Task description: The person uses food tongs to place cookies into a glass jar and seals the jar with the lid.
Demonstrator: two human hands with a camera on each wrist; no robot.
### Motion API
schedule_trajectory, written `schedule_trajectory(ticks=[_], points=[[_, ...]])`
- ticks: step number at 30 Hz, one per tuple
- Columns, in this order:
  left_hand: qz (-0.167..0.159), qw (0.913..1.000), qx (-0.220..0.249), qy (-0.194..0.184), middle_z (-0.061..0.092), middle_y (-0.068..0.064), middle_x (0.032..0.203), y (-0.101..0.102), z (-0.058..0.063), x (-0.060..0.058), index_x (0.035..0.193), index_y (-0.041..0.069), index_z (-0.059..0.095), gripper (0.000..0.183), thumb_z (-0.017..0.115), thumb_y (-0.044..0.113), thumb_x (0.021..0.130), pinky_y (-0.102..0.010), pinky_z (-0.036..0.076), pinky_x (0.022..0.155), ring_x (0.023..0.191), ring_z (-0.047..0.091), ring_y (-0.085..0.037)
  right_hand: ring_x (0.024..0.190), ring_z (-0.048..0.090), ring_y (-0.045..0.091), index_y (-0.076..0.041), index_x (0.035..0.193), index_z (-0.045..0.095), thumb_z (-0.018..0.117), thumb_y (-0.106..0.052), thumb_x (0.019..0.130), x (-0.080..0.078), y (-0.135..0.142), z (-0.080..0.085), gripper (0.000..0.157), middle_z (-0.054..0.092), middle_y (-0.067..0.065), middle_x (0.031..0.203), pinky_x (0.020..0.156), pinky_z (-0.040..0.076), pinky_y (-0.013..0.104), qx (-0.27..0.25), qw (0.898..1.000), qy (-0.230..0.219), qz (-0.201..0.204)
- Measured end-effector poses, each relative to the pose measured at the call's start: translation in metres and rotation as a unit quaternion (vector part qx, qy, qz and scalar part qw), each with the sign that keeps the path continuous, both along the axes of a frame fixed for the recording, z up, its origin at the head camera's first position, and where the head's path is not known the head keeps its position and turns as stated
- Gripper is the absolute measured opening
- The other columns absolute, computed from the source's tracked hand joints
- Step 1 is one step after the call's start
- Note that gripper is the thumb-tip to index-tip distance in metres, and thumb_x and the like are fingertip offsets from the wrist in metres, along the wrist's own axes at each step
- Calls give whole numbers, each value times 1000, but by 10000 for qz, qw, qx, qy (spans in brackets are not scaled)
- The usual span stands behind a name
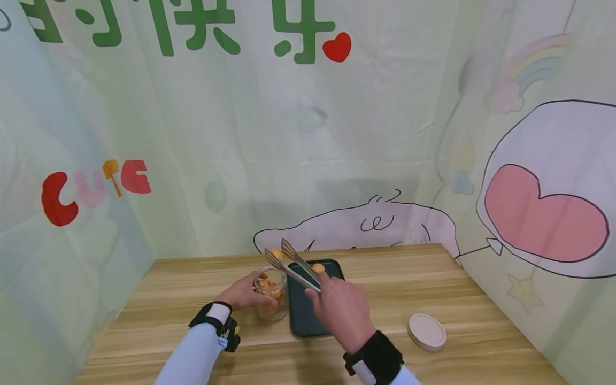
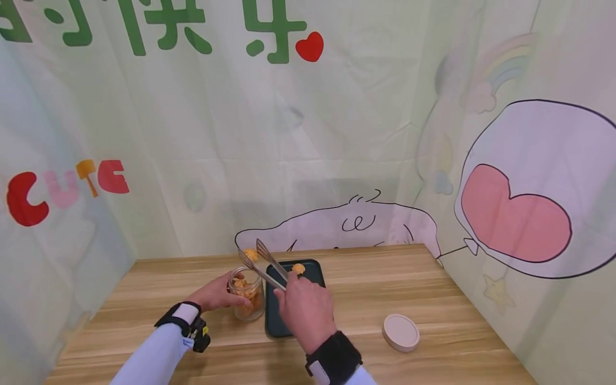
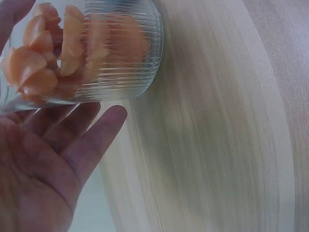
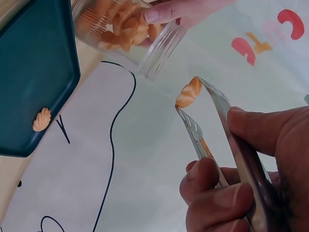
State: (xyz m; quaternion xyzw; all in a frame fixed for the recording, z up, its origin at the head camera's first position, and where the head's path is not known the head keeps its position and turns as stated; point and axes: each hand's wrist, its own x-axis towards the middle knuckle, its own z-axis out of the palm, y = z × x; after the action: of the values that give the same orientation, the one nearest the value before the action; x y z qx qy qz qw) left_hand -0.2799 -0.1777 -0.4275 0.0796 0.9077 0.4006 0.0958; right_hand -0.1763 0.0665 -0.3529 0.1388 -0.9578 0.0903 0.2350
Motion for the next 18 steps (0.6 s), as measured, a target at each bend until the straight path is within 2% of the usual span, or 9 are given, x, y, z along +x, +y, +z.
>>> schedule_trajectory(ticks=[5,9,18], points=[[61,10000,17,-64,63,-12,121,1,-1,1,138,3,48,83,89,34,73,-53,43,99,110,58,-28,46,40,8,-6,111,68,72,-39,90,2,-3,-1,40,50,-4,60,40,32,25,16,9997,-223,50],[50,10000,29,-73,62,-12,122,1,1,2,139,3,47,84,89,34,73,-54,42,100,112,57,-29,45,39,9,-6,114,68,70,-41,91,3,-4,-1,42,48,-4,60,40,31,25,24,9989,-461,31],[-29,10000,7,-57,62,-12,122,1,5,5,136,3,48,78,88,31,74,-53,43,100,112,58,-29,47,41,10,-4,114,66,70,-39,92,1,-1,0,42,47,-3,60,41,33,26,-260,9983,-514,-27]])
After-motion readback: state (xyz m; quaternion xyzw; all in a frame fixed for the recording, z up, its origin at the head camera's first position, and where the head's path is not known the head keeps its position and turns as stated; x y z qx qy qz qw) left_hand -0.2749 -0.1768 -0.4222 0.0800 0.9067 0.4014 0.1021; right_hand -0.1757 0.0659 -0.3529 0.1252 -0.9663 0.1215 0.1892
